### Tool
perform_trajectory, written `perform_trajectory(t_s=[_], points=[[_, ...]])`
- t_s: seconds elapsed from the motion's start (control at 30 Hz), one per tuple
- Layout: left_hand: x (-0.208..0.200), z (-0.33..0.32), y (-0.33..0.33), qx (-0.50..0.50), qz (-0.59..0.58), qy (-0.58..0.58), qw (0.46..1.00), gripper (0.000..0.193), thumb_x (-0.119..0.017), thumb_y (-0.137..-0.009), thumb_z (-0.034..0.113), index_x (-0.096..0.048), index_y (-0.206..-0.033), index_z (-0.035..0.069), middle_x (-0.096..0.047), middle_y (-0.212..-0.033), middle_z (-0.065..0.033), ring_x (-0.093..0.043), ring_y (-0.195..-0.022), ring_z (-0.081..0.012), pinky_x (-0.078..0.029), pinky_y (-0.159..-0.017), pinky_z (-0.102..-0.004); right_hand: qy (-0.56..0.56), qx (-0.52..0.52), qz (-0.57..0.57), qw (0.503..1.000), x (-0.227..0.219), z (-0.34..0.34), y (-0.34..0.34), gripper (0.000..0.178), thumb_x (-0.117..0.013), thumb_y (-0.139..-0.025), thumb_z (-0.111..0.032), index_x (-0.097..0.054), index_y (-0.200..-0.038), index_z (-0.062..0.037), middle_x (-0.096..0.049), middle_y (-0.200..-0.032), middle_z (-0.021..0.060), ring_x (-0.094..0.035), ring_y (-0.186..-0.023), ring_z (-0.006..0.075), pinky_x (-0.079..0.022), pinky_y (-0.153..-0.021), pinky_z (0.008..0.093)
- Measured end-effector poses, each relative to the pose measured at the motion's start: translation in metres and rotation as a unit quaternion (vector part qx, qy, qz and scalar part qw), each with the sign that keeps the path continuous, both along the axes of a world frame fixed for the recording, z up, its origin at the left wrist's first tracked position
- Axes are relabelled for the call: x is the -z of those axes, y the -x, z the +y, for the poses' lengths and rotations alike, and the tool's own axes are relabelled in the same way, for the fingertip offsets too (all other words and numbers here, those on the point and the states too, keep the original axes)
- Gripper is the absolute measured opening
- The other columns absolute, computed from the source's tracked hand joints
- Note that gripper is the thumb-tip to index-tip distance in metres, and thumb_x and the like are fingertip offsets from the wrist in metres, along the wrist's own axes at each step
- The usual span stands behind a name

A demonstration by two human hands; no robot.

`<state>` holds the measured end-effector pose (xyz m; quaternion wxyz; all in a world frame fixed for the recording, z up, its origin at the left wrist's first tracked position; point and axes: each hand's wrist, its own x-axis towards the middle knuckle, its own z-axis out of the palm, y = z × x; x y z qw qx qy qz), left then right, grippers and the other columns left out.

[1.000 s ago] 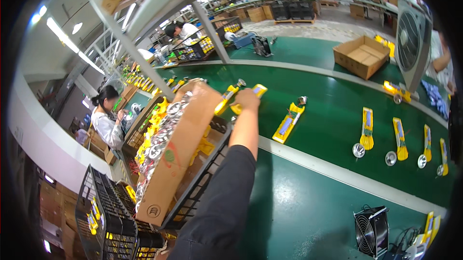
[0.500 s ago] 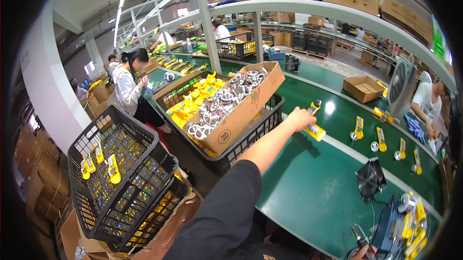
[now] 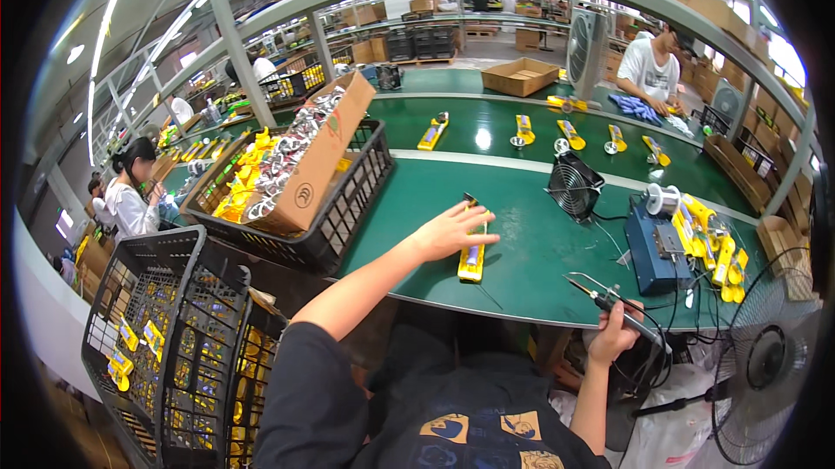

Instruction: The person solders wires and electronic components inside flashlight casings using a soldering iron and places the assembled flashlights onto a conveyor belt.

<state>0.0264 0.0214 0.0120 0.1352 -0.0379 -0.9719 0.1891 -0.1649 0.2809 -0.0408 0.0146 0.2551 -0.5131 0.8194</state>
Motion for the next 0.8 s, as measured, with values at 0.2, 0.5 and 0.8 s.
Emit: perform_trajectory(t_s=[0.2, 0.5, 0.8], points=[[0.043, 0.053, 0.005, -0.385, 0.307, -0.491, 0.719, 0.063, -0.056, -0.072, 0.022, -0.026, -0.122, 0.001, -0.039, -0.112, -0.0217, -0.048, -0.095, -0.0292, -0.040, -0.080, -0.0352, 0.024, -0.005, -0.057, 0.998, -0.006, -0.010, 0.005, 0.009, -0.049, -0.079, -0.011, -0.043, -0.080, -0.0039, -0.045, -0.058, 0.0009, -0.037, -0.041, 0.0025, -0.027, -0.036, 0.0139], [0.039, 0.060, -0.010, -0.326, 0.221, -0.453, 0.800, 0.041, -0.058, -0.059, 0.009, -0.051, -0.099, 0.003, -0.055, -0.088, -0.0142, -0.050, -0.083, -0.0321, -0.040, -0.075, -0.0366, 0.020, -0.002, -0.089, 0.996, -0.003, -0.041, 0.024, 0.010, -0.048, -0.080, -0.010, -0.040, -0.077, -0.0051, -0.040, -0.054, 0.0002, -0.033, -0.039, 0.0033, -0.024, -0.035, 0.0154], [0.031, 0.055, -0.025, -0.271, 0.256, -0.517, 0.771, 0.013, -0.057, -0.071, 0.008, -0.061, -0.083, 0.003, -0.058, -0.090, -0.0087, -0.051, -0.085, -0.0219, -0.040, -0.075, -0.0303, -0.051, 0.044, -0.081, 0.994, 0.025, -0.047, 0.036, 0.009, -0.048, -0.079, -0.008, -0.041, -0.080, -0.0028, -0.041, -0.060, 0.0010, -0.039, -0.042, 0.0043, -0.027, -0.035, 0.0155]])
